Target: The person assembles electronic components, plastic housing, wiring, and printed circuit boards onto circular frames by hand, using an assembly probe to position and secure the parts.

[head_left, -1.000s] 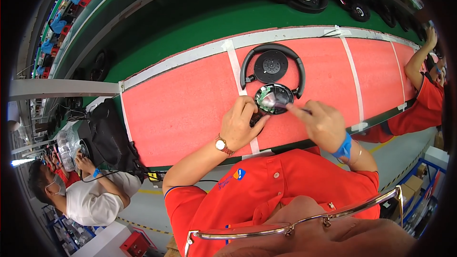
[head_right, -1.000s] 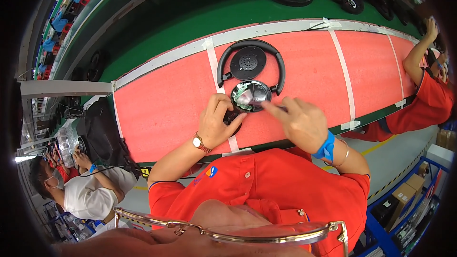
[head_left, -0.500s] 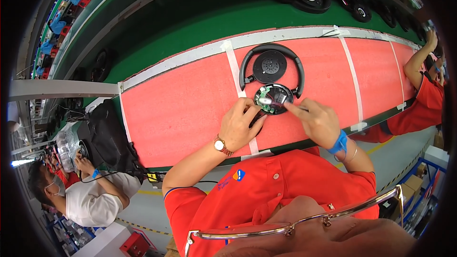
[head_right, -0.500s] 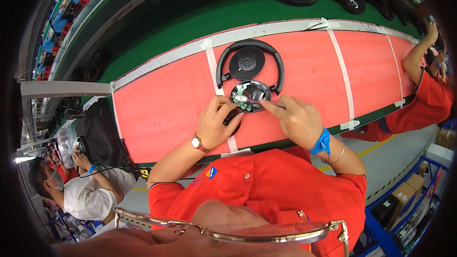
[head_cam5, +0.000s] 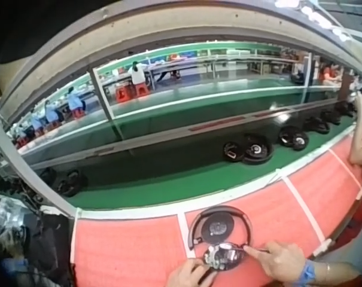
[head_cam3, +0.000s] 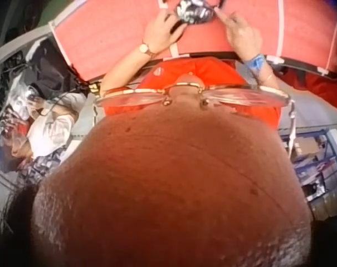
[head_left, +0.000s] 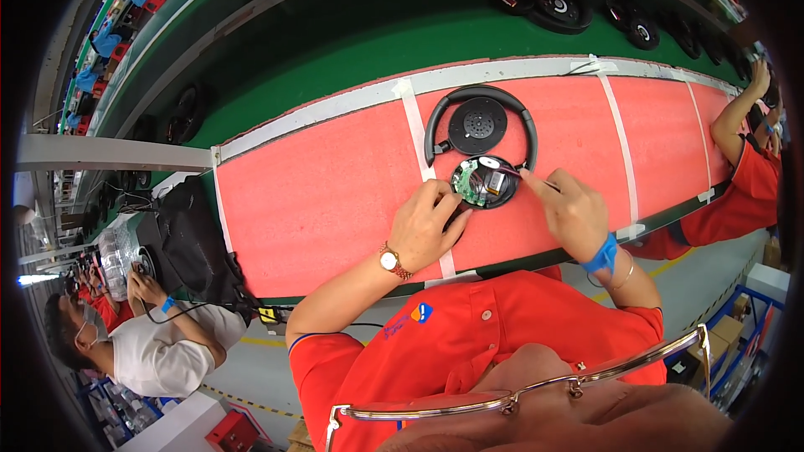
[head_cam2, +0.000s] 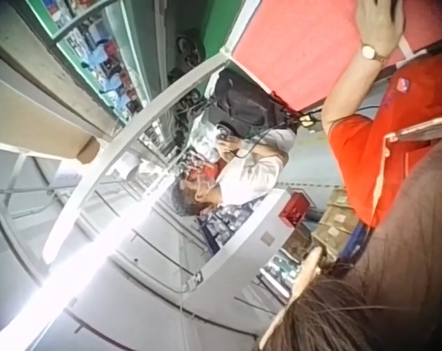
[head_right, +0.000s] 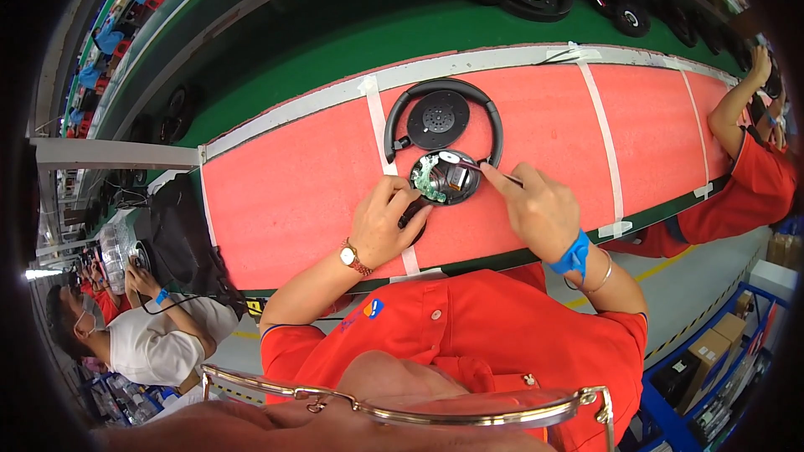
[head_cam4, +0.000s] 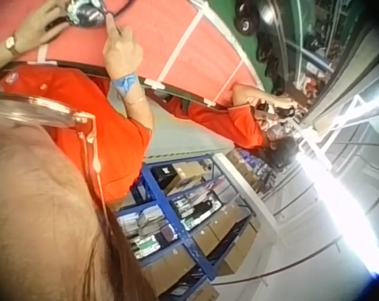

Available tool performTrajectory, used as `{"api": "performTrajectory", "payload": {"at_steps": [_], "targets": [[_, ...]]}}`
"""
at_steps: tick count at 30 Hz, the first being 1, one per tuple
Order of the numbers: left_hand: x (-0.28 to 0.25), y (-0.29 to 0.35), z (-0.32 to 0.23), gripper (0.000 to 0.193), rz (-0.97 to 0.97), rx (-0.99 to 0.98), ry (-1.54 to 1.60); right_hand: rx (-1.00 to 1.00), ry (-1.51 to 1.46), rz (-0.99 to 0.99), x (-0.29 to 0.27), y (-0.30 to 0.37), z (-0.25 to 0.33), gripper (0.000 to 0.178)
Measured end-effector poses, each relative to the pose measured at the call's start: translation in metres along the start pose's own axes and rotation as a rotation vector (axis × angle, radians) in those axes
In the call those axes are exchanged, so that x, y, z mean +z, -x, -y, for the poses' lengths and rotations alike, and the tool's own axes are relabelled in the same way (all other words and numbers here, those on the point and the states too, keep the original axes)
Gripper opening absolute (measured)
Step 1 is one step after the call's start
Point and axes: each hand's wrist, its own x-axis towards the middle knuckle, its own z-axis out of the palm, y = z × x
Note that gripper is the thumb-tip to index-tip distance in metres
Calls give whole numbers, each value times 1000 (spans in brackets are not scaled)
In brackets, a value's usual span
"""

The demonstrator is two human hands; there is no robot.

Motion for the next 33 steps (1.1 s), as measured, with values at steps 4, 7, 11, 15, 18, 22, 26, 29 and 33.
{"api": "performTrajectory", "payload": {"at_steps": [4, 7, 11, 15, 18, 22, 26, 29, 33], "targets": [[-3, -1, 1, 24, -3, -6, -9, -24, -198, 43, -10, -7, -5, 37], [-6, 1, -1, 23, -9, 24, -36, 59, -292, -52, -10, -34, -29, 34], [0, -2, -2, 20, -53, 86, -63, -30, -453, -300, 26, -75, -65, 42], [0, 1, -7, 20, -66, 112, -90, 195, -834, 169, 31, -101, -73, 36], [0, 7, -6, 30, -27, 116, -150, 529, -1090, 588, 16, -125, -68, 17], [-8, 16, -13, 58, -26, -35, -186, 595, -1439, 638, 7, -137, -69, 12], [-25, 15, -12, 74, 124, -360, -7, 415, -1638, 605, 0, -143, -75, 17], [-45, -8, 13, 68, 110, -503, 118, 284, -1622, 386, 7, -154, -63, 19], [-72, -73, 72, 47, -280, -521, 139, 172, -1273, -146, 30, -177, -35, 34]]}}
